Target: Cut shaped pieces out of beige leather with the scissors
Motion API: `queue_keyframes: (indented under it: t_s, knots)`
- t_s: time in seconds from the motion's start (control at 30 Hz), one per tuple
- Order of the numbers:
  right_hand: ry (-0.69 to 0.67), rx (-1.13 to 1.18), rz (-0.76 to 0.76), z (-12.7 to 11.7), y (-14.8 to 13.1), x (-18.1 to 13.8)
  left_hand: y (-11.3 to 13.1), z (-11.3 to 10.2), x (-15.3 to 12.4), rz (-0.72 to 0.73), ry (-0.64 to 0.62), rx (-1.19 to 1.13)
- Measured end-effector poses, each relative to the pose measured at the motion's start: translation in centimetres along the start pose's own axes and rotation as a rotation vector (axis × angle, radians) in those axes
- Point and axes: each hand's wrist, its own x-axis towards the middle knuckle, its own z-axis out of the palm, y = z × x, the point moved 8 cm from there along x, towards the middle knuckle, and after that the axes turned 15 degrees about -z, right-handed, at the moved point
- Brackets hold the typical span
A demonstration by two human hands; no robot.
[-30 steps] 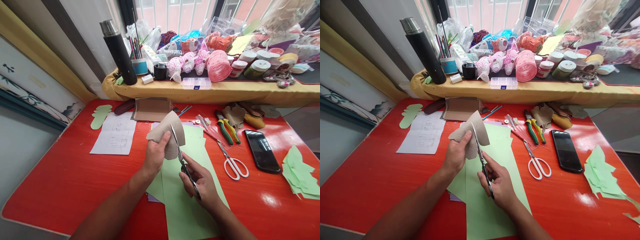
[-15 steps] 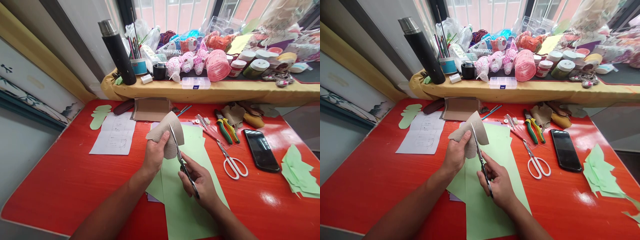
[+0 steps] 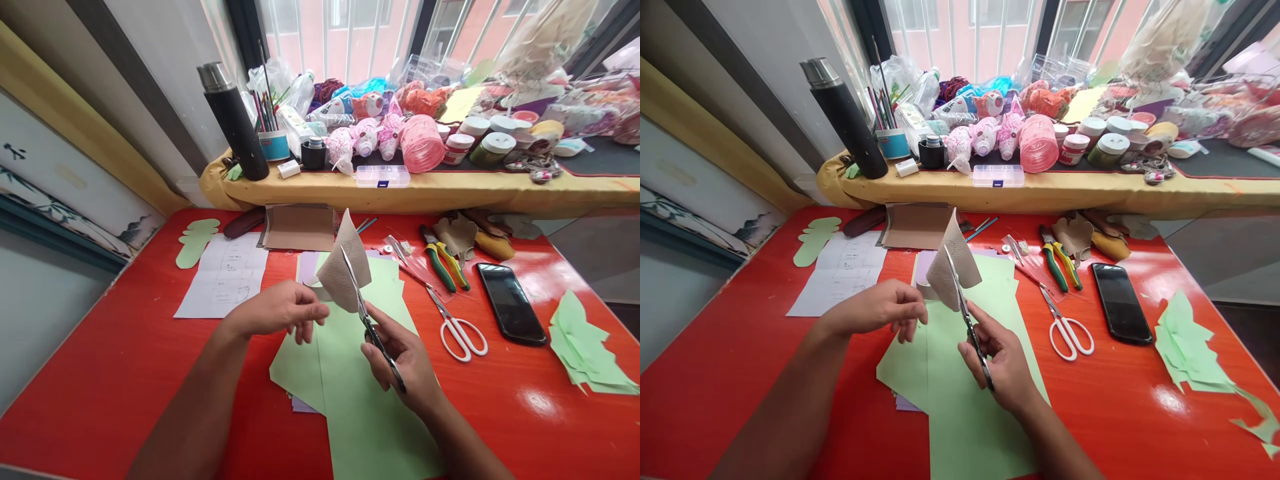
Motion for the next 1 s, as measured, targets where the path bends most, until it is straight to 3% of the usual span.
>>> queue_keyframes:
  t_s: [0.03,0.1,0.17,0.27,0.37,0.83,1.0]
  knots:
    - [-0.017,-0.005,-0.004,0.1,0.0,0.0,0.3,-1.5,-0.8,0.026,0.14,-0.015]
    - [-0.056,-0.007,-0.008,0.4,0.2,-0.1,1.1,-4.8,-3.0,0.14,0.551,-0.112]
    - [-0.097,-0.005,-0.007,0.8,0.3,-0.3,1.9,-5.8,-4.3,0.254,0.772,-0.131]
    - [-0.152,-0.022,-0.019,1.3,0.2,-0.6,2.9,-4.6,-3.6,0.362,0.688,-0.092]
    - [-0.177,-0.051,-0.045,1.5,-0.2,-0.5,2.9,-3.8,-2.7,0.373,0.608,-0.113]
    - [-0.128,0.05,-0.005,1.6,-0.1,-0.5,1.4,-2.5,-0.4,0.303,0.624,-0.558]
    - [-0.108,0.082,-0.009,1.6,-0.2,-0.3,1.5,-2.1,-0.2,0.312,0.615,-0.541]
